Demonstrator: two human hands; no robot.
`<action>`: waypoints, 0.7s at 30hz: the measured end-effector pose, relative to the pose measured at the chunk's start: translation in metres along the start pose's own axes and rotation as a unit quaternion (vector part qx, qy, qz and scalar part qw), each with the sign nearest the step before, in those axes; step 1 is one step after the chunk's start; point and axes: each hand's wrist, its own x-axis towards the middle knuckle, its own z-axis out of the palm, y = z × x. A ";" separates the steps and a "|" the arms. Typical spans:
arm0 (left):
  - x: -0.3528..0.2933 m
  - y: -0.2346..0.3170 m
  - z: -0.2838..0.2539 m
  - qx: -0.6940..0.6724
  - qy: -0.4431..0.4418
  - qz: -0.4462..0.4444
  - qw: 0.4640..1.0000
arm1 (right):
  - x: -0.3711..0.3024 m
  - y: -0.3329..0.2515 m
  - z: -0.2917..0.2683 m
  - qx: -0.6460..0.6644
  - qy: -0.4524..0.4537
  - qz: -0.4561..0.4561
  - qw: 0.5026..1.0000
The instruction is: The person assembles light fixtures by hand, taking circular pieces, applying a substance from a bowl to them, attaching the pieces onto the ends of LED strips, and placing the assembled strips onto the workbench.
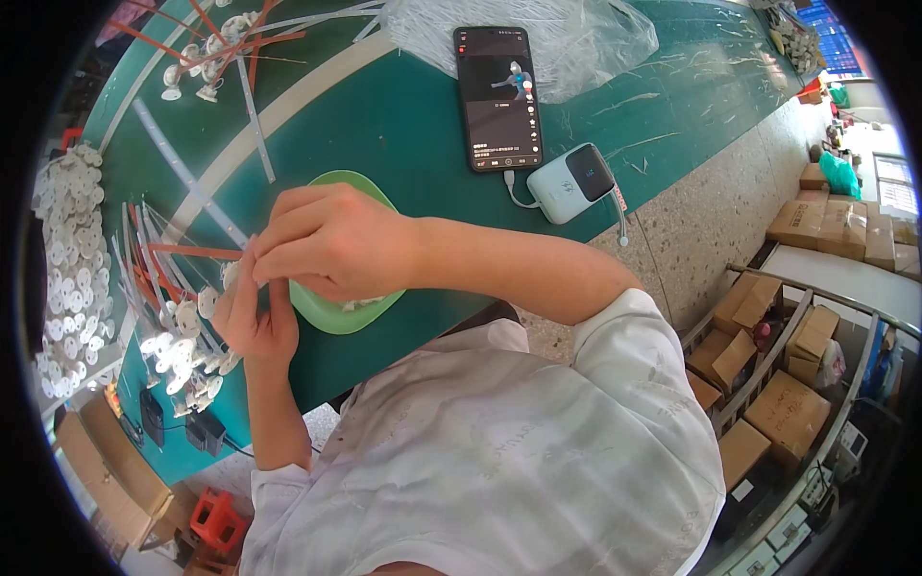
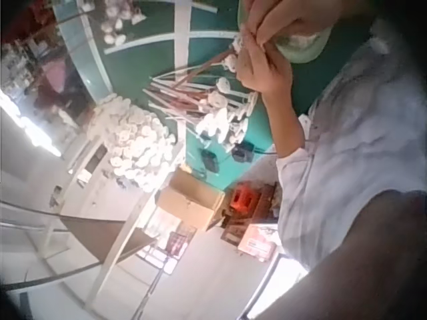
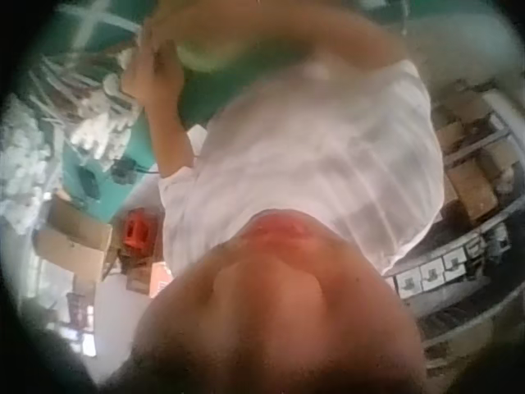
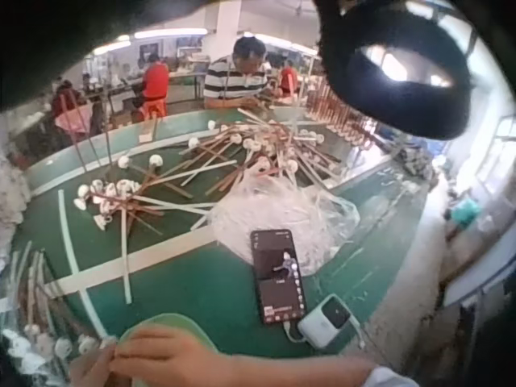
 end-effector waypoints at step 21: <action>0.000 -0.009 -0.004 -0.065 0.007 -0.130 0.989 | -0.011 -0.008 -0.007 -0.190 -0.400 0.056 0.895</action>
